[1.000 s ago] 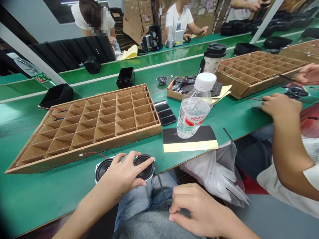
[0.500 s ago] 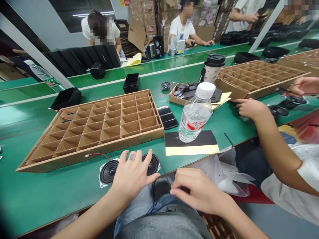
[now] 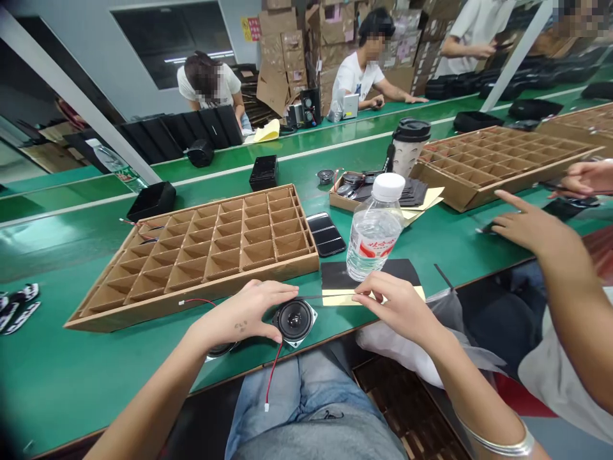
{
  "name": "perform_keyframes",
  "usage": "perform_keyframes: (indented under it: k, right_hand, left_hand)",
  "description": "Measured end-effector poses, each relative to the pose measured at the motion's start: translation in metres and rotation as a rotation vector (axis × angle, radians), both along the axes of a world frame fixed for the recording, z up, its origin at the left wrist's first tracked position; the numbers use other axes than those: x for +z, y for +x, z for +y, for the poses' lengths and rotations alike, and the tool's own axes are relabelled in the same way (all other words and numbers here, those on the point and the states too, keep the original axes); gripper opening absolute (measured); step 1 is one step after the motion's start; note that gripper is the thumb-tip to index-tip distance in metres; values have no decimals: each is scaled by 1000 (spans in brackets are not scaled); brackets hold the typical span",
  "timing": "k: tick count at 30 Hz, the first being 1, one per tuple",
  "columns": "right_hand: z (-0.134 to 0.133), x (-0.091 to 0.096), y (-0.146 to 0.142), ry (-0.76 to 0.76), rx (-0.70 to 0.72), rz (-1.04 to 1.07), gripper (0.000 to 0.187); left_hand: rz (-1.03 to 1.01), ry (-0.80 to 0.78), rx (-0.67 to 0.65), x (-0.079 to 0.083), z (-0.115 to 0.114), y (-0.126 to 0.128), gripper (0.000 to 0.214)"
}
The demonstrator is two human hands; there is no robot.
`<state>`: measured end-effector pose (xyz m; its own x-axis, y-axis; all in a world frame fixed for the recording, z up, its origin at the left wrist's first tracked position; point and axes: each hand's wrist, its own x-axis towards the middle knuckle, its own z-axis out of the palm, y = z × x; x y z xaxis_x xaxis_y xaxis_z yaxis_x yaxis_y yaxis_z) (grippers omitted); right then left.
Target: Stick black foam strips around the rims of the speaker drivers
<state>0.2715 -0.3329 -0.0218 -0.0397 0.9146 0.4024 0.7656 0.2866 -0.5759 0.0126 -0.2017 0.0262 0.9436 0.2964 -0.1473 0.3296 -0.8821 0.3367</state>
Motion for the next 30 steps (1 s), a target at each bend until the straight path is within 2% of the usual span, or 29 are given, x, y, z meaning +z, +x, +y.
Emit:
perform_keyframes:
  k: [3,6,10,19,30]
  right_hand:
    - [3,-3,1,7,-18,26,12]
    - [4,-8,3,-9,-28,41,13]
    - [4,-14,4,-39,-12,73,13]
    - [9,-22,1,-53,26,117,14]
    - [5,-24,-2,-59,55,129,12]
  left_hand:
    - [-25,-59,-14,-7,5,1,62]
    - [-43,-57,-16,-8,5,2,61]
    - [-52,9,0,-8,0,-1,59]
    - [-19,185,121,-10,-25,-2,54]
    - [34,230,155,-11,-32,1,61]
